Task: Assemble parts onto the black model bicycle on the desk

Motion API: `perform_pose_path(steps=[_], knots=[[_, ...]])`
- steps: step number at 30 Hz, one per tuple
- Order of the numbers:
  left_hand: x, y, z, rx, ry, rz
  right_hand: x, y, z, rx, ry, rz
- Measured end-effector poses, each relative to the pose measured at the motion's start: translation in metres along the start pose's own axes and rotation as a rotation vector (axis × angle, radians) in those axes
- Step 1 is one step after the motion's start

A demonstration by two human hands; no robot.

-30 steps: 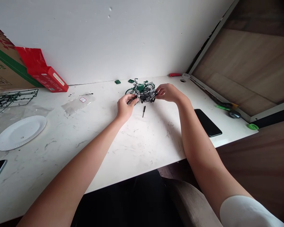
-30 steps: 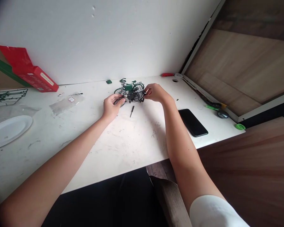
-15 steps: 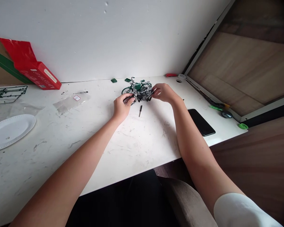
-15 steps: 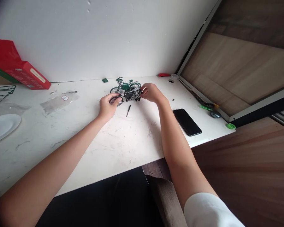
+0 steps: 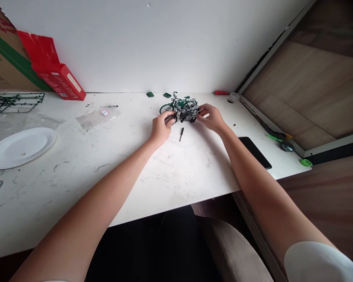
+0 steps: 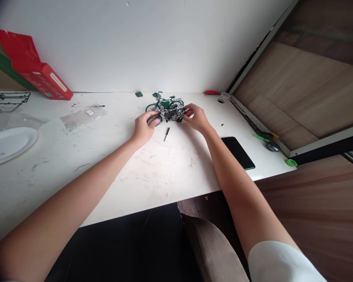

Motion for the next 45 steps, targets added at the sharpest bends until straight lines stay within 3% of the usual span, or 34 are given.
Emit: perform_pose_path(steps=[6, 15, 29, 35, 45], knots=[[-0.001, -0.002, 0.0, 0.009, -0.012, -0.027, -0.015, -0.007, 0.02, 0.163, -0.093, 0.16], [-0.003, -0.004, 0.003, 0.013, -0.035, -0.047, -0.018, -0.01, 0.023, 0.321, -0.126, 0.18], [0.003, -0.013, -0.011, -0.038, 0.029, -0.097, -0.023, 0.003, 0.023, 0.184, -0.14, 0.221], [0.003, -0.01, -0.005, 0.053, -0.029, -0.082, -0.024, 0.004, 0.028, 0.203, -0.134, 0.235], [0.001, -0.011, -0.004, 0.076, -0.002, -0.072, -0.028, 0.009, 0.025, 0.189, -0.15, 0.204]])
Point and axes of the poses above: each hand's wrist, its own x-axis towards the middle knuckle, its own y-axis out of the back of the hand, z = x × y, the point moved 6 cm from there along x, towards the middle knuckle, and after that the axes turned 11 degrees about y, right-handed, at the moved point
